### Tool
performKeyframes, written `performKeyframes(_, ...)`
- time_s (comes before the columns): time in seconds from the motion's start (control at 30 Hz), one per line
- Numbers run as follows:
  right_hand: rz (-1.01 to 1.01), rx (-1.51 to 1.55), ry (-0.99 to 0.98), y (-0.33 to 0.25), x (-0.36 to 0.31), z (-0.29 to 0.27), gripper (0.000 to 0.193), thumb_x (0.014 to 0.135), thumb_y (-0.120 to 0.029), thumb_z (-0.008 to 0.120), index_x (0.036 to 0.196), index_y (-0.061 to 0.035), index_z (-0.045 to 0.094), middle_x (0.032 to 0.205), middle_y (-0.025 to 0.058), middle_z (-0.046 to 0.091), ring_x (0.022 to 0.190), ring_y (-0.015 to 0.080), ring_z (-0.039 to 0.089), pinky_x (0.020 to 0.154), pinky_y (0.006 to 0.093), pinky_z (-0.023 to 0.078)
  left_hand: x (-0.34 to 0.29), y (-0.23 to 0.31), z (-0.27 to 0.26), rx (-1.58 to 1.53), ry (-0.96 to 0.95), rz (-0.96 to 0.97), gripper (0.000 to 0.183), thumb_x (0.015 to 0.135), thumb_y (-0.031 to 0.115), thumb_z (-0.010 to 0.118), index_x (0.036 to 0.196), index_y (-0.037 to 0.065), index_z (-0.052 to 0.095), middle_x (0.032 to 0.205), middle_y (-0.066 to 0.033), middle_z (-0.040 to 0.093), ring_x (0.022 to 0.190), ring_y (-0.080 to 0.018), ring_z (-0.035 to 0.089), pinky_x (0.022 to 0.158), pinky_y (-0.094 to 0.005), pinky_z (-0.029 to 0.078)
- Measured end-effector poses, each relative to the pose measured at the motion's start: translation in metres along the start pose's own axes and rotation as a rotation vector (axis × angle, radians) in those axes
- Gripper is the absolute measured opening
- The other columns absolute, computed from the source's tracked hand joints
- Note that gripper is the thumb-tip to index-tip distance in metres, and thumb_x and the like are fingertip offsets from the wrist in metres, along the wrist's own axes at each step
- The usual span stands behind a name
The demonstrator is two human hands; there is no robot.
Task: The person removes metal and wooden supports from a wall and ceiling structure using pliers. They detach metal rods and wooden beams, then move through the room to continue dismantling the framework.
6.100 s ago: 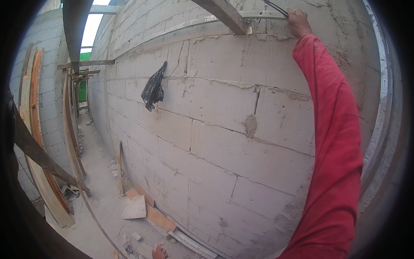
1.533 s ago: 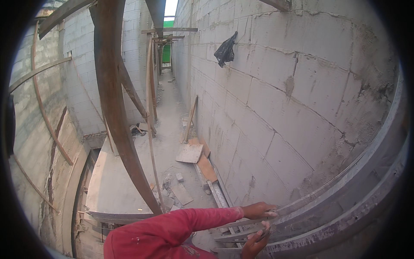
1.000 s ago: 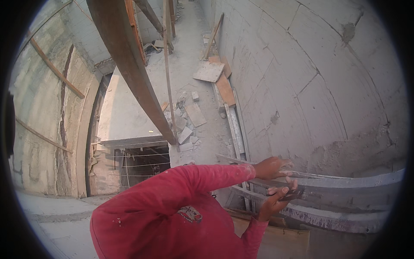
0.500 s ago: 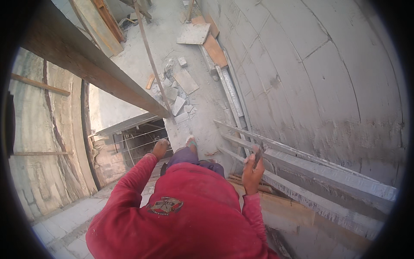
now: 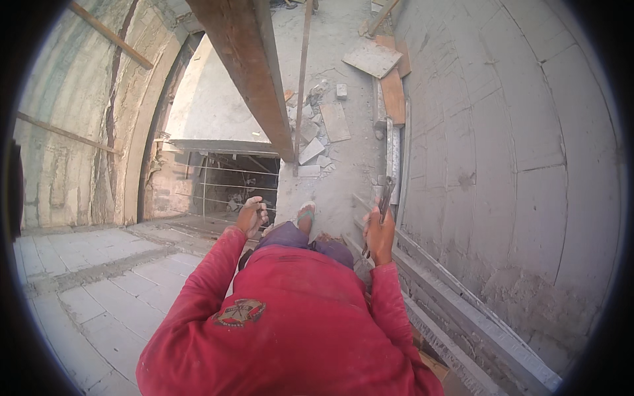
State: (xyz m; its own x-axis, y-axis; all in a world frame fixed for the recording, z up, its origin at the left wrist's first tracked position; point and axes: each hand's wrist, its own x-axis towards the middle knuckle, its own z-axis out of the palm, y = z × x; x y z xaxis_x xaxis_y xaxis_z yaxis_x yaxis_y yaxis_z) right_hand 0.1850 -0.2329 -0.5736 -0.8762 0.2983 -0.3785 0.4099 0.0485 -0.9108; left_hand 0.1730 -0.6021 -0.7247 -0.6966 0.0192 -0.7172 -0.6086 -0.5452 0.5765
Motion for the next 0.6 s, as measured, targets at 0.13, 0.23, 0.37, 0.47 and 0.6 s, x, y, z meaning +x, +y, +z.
performKeyframes(0.13,0.069,0.030,-0.162,0.004,0.021,0.013,0.039,0.106,-0.022,0.046,0.138,-0.0003,0.049,0.080,0.0026,0.058,0.055,0.0080,0.048,0.048,0.0254,0.042,-0.060,-0.028,0.007,-0.157,-0.028,-0.078,0.038,0.099,0.003,0.047,0.134,0.013,0.040,0.091,-0.0060,0.057,0.073,-0.0145,0.056,0.067,-0.0308,0.052)
performKeyframes(0.23,0.115,0.017,-0.242,0.009,0.027,0.023,0.038,0.105,-0.021,0.047,0.136,0.0007,0.049,0.082,0.0041,0.060,0.054,0.0090,0.050,0.048,0.0260,0.043,-0.085,-0.056,-0.004,-0.058,-0.113,-0.112,0.029,0.100,0.006,0.049,0.128,0.010,0.047,0.093,-0.0045,0.058,0.079,-0.0135,0.060,0.075,-0.0296,0.055)
performKeyframes(0.37,0.176,-0.191,-0.394,0.022,0.032,0.042,0.038,0.104,-0.020,0.049,0.136,0.0009,0.048,0.083,0.0056,0.064,0.056,0.0099,0.053,0.050,0.0267,0.045,-0.095,-0.053,0.000,-0.013,-0.137,-0.052,0.021,0.102,0.018,0.052,0.122,0.009,0.052,0.091,-0.0003,0.055,0.075,-0.0102,0.054,0.068,-0.0241,0.046)
performKeyframes(0.47,0.077,-0.337,-0.598,0.030,0.027,0.068,0.030,0.105,-0.018,0.049,0.129,-0.0001,0.051,0.084,0.0049,0.064,0.057,0.0082,0.051,0.050,0.0257,0.043,-0.102,-0.036,0.023,0.007,-0.107,0.003,0.028,0.105,0.033,0.050,0.121,0.010,0.053,0.088,0.0010,0.053,0.073,-0.0090,0.050,0.065,-0.0225,0.040)
performKeyframes(0.6,-0.297,-0.643,-0.878,-0.020,0.007,0.124,0.029,0.100,-0.025,0.056,0.114,0.0004,0.059,0.082,0.0136,0.064,0.069,0.0221,0.061,0.068,0.0361,0.049,-0.074,-0.019,0.064,-0.066,-0.161,0.237,0.034,0.105,0.044,0.051,0.113,0.011,0.057,0.085,0.0031,0.052,0.069,-0.0081,0.049,0.062,-0.0229,0.039)
